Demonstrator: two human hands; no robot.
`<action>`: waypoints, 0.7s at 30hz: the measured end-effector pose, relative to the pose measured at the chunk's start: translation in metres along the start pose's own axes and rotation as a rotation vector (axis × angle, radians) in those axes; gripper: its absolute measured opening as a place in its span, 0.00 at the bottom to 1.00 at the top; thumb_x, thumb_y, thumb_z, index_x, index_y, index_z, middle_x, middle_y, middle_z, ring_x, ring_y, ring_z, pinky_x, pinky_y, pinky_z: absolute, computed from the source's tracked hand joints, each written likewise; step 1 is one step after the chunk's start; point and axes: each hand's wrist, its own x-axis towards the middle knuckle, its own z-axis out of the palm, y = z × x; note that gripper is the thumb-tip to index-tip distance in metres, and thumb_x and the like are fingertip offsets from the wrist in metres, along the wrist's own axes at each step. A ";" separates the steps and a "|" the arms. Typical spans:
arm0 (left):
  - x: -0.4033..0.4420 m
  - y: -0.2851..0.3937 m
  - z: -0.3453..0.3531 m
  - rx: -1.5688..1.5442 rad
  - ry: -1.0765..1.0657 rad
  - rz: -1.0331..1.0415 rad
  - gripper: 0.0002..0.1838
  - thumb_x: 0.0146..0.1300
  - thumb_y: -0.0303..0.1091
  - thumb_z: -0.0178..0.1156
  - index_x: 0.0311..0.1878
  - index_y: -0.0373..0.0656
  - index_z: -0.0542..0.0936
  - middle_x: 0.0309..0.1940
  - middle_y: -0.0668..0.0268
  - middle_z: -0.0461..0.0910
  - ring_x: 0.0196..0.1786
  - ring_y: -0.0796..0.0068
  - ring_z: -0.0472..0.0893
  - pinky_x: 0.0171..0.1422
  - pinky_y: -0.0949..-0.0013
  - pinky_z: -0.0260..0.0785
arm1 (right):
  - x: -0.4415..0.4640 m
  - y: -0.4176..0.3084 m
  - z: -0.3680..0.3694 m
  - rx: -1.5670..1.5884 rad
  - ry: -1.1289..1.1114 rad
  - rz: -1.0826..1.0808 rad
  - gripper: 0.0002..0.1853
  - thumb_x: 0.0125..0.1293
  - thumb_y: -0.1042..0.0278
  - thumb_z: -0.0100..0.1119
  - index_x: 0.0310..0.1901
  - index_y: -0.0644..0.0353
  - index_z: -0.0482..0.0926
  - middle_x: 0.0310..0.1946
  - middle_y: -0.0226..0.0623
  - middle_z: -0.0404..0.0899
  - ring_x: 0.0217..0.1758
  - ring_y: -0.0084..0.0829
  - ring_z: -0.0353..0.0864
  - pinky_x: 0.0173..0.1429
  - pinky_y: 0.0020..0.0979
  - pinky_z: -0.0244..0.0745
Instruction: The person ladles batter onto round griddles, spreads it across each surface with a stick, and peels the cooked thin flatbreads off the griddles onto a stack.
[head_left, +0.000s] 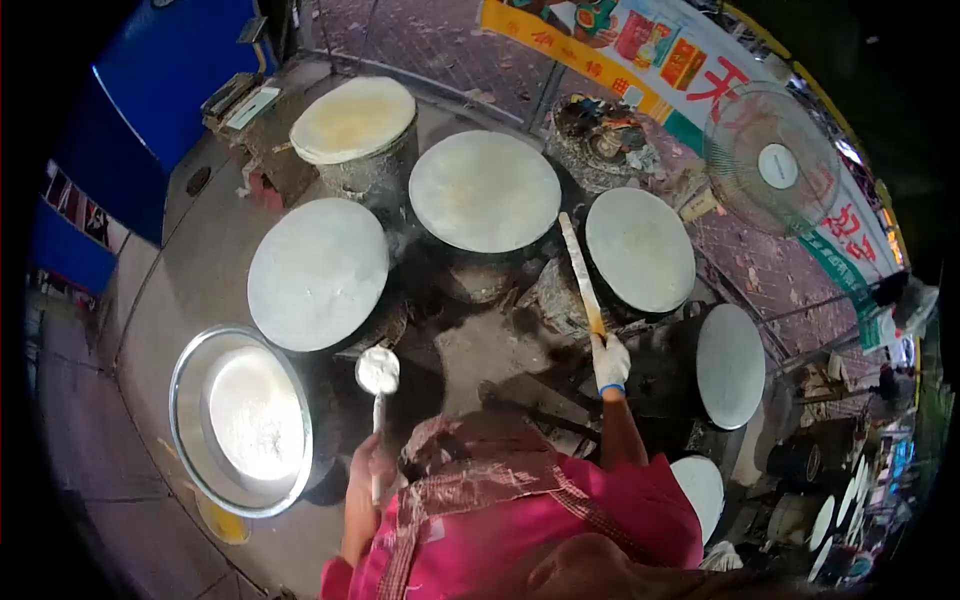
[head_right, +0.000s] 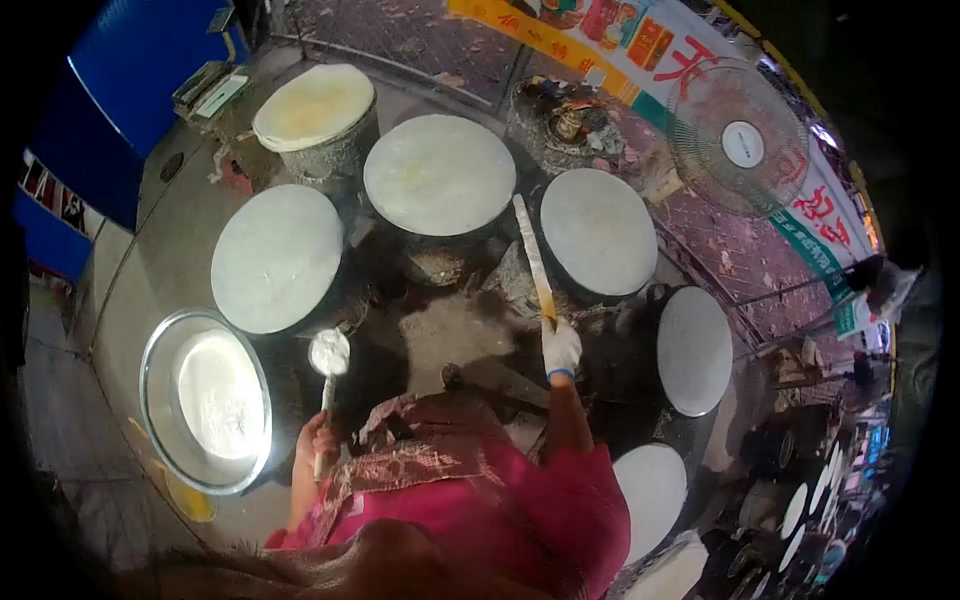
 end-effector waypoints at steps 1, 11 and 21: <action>0.012 -0.006 0.008 -0.035 0.015 0.007 0.19 0.65 0.45 0.42 0.29 0.40 0.71 0.11 0.70 0.60 0.11 0.81 0.59 0.13 0.77 0.54 | 0.002 0.007 -0.009 -0.014 -0.029 -0.059 0.20 0.59 0.49 0.50 0.38 0.61 0.77 0.31 0.51 0.78 0.37 0.51 0.77 0.42 0.45 0.71; 0.092 -0.032 0.055 -0.023 -0.038 -0.158 0.23 0.63 0.48 0.44 0.18 0.43 0.62 0.10 0.68 0.60 0.09 0.79 0.59 0.12 0.76 0.55 | 0.036 0.064 -0.046 -0.150 0.063 -0.579 0.18 0.52 0.52 0.60 0.36 0.58 0.79 0.26 0.46 0.78 0.26 0.42 0.78 0.29 0.38 0.73; 0.102 -0.025 0.060 0.020 0.019 -0.098 0.23 0.63 0.48 0.46 0.16 0.45 0.62 0.07 0.71 0.57 0.10 0.79 0.59 0.13 0.77 0.53 | 0.060 0.066 -0.064 -0.111 0.050 -0.862 0.14 0.52 0.56 0.60 0.33 0.59 0.79 0.22 0.44 0.77 0.24 0.42 0.77 0.28 0.38 0.72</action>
